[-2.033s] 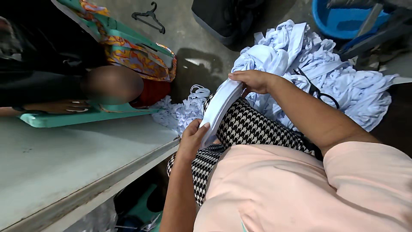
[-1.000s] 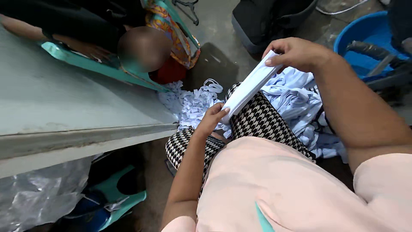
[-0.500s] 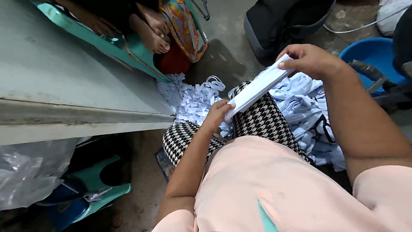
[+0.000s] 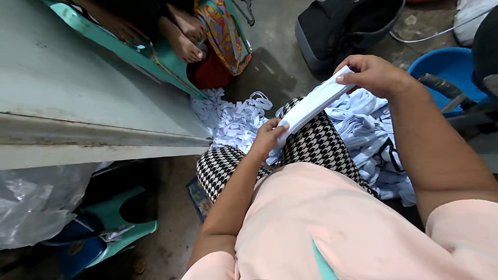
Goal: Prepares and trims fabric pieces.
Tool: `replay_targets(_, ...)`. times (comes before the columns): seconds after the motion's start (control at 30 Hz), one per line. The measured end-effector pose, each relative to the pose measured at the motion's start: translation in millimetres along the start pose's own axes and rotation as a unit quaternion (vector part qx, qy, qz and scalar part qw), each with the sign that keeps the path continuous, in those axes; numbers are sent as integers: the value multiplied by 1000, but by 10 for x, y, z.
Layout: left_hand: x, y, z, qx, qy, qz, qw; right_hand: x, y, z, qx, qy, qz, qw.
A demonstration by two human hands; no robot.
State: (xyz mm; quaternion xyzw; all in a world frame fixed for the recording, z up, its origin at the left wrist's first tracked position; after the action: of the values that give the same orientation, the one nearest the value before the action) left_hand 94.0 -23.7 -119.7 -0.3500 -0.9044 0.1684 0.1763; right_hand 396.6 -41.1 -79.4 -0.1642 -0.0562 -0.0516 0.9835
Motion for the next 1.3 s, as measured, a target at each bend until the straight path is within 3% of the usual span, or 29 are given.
replay_targets(0.2, -39, 0, 84, -18, -12, -14, 1000, -79, 59, 10, 17, 4, -5, 1000)
replay_targets(0.43, 27, -159, 248, 22, -32, -5, 999, -320, 24, 286, 69, -15, 23, 997)
replay_targets(0.53, 76, -156, 435, 12, -30, 21, 999, -594, -195, 710, 146, -74, 60, 985)
replay_targets(0.67, 119, -121, 645, -17, -110, 34, 993, -1125, -527, 1195, 272, -186, 119, 937)
replay_targets(0.77, 149, -185, 685, -33, -162, 25, 986, -1400, -692, 1329, 309, -205, 153, 916)
replay_targets(0.87, 196, -316, 646, -37, -165, 50, 984, -1333, -769, 1360, 326, -195, 148, 913)
replay_targets(1.0, 200, -362, 522, -44, -114, 93, 988, -802, -634, 1139, 254, -169, 96, 948)
replay_targets(1.17, -96, -157, 214, -35, -16, 52, 998, -43, -258, 268, 75, -30, -4, 997)
replay_targets(1.23, -203, -83, 142, -35, -1, 50, 998, 214, -235, -120, 31, -53, -60, 996)
replay_targets(1.3, -241, -48, 119, -29, -3, 49, 998, 499, -343, -561, -20, -154, -140, 978)
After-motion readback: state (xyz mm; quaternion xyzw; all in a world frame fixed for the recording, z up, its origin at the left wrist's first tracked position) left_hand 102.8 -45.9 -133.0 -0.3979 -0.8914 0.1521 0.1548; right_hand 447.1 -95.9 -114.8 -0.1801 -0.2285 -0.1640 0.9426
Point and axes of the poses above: each hand's wrist, its own y-axis towards the middle knuckle, its own x-axis out of the back of the hand, z = x × y, the point moved 5 cm from there along y, towards the middle knuckle, and after that the axes turned 11 degrees about y, right-handed, at the moved point
